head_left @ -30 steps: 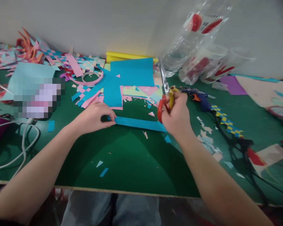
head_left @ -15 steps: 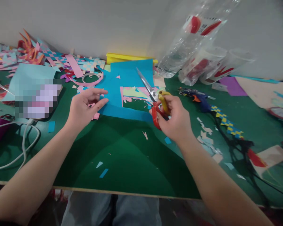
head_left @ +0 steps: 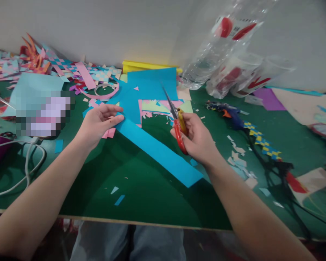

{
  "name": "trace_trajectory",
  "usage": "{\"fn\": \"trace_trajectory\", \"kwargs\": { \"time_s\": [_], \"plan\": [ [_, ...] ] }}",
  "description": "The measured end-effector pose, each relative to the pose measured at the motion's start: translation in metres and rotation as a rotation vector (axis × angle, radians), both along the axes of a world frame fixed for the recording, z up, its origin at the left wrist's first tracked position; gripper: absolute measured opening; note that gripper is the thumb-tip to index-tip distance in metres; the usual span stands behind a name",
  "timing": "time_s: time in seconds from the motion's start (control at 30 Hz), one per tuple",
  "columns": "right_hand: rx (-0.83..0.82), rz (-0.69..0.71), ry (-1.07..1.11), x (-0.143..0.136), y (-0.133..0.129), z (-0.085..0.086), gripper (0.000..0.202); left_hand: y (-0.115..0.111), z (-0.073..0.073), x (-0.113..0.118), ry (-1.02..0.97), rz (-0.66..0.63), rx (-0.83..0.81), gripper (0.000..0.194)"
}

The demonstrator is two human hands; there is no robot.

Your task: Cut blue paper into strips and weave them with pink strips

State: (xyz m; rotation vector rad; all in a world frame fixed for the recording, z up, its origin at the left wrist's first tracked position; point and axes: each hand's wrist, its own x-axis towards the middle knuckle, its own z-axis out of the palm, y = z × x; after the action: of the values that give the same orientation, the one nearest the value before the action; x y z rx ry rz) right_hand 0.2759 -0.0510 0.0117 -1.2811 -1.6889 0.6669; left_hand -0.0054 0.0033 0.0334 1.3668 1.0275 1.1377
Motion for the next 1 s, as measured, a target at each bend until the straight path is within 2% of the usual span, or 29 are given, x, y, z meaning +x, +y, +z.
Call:
{"fn": "trace_trajectory", "kwargs": {
  "time_s": [0.1, 0.17, 0.33, 0.47, 0.63, 0.83, 1.0],
  "plan": [
    [-0.034, 0.033, -0.097, -0.002, -0.002, 0.006, 0.029, -0.001, 0.002, 0.0, -0.043, -0.031, -0.038, 0.047],
    [-0.051, 0.052, -0.169, -0.004, -0.004, 0.01, 0.03, -0.002, 0.004, 0.001, -0.104, -0.054, -0.074, 0.052],
    [0.024, 0.063, -0.236, -0.007, -0.008, 0.013, 0.037, -0.002, 0.009, 0.004, -0.256, -0.076, -0.192, 0.032],
    [0.071, -0.022, -0.245, -0.007, -0.006, 0.009, 0.044, -0.002, 0.008, 0.003, -0.328, -0.093, -0.307, 0.017],
    [0.064, -0.093, -0.262, -0.006, -0.003, 0.006, 0.047, -0.001, 0.006, 0.003, -0.22, -0.025, -0.407, 0.021],
    [0.101, -0.128, -0.306, -0.003, -0.001, 0.004, 0.047, -0.001, 0.005, 0.005, -0.022, 0.09, -0.348, 0.012],
    [0.109, -0.165, -0.332, -0.001, 0.0, 0.0, 0.046, 0.0, 0.001, 0.003, 0.011, 0.031, -0.298, 0.014]
  ]
}}
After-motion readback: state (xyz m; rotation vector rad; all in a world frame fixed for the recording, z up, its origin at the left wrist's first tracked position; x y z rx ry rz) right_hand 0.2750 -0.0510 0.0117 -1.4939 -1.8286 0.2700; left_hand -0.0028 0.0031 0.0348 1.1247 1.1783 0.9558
